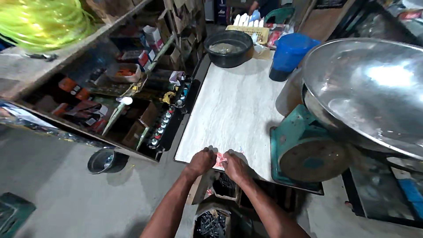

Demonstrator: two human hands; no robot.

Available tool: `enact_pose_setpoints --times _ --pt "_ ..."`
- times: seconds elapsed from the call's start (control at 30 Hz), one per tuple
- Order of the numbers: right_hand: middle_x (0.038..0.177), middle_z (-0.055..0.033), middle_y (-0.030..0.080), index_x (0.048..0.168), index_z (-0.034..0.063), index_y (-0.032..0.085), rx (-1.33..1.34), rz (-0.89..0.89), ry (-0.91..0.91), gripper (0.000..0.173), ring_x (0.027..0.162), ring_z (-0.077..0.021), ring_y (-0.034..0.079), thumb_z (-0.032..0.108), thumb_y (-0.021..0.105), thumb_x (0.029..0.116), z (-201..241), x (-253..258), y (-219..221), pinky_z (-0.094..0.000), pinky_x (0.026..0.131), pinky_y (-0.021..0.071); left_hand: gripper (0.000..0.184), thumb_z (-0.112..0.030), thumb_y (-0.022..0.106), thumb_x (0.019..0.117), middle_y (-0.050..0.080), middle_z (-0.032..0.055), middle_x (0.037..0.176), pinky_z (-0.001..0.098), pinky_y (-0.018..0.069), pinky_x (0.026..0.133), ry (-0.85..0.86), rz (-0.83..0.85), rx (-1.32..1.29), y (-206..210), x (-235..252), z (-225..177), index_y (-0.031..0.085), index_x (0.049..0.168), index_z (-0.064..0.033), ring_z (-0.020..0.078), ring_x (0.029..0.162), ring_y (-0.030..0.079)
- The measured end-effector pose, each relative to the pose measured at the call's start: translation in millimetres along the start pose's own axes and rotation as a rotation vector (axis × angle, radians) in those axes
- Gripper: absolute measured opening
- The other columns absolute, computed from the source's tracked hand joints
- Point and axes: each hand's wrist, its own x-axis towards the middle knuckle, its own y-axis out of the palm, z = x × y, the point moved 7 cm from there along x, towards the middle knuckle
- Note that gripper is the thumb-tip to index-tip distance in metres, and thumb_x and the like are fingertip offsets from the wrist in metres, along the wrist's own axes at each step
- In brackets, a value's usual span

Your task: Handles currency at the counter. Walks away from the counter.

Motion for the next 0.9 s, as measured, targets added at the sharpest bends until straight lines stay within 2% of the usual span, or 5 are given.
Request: enact_pose_setpoints --times 0.3,0.53,0.63,0.77,0.9 --pt "0.127 -0.0205 0.064 0.132 0.0031 0.062 0.012 -0.018 -0.053 0.034 0.119 -0.0342 0.064 0.023 0.054 0.1049 -1 -3 5 -0.0493 0.102 0.051 0.039 -0.029 0.046 0.1073 0.063 0.0237 0.125 0.0543 0.0503 0.1 0.102 0.047 0.016 3 -2 -6 0.063 0.124 0.0024 0.0378 0.116 0.064" --pt "0.125 -0.0204 0.066 0.131 0.0026 0.062 0.022 -0.04 -0.056 0.035 0.117 -0.0342 0.065 0.024 0.055 0.1049 -1 -5 2 -0.0505 0.102 0.0504 0.033 -0.02 0.057 0.1023 0.061 0.0232 0.13 0.0513 0.0482 0.105 0.167 0.001 -0.065 1 -8 2 0.065 0.127 0.0001 0.0366 0.121 0.061" --pt "0.125 -0.021 0.066 0.132 0.0016 0.061 0.022 -0.026 -0.051 0.035 0.117 -0.0351 0.065 0.023 0.056 0.1044 -2 -3 3 -0.0511 0.102 0.0502 0.033 -0.02 0.056 0.1034 0.063 0.0214 0.13 0.0482 0.0476 0.107 0.176 -0.055 -0.169 -1 -14 13 0.066 0.128 -0.0002 0.0328 0.12 0.063" --pt "0.123 -0.0196 0.068 0.138 0.003 0.058 0.123 -0.034 -0.062 0.039 0.115 -0.0329 0.066 0.021 0.056 0.1035 2 -4 -7 -0.0498 0.103 0.05 0.029 -0.012 0.05 0.1059 0.068 0.0175 0.122 0.0421 0.052 0.103 0.13 -0.122 -0.39 -6 -22 31 0.065 0.127 0.0021 0.0246 0.111 0.068" --pt "0.122 -0.0189 0.069 0.126 0.0019 0.067 0.076 -0.016 -0.14 0.033 0.117 -0.033 0.065 0.024 0.053 0.1054 39 0 -4 -0.0515 0.104 0.0485 0.029 -0.009 0.048 0.1056 0.069 0.016 0.121 0.0402 0.0546 0.099 0.115 -0.203 -0.49 -2 -29 39 0.063 0.127 0.0029 0.0219 0.107 0.069"
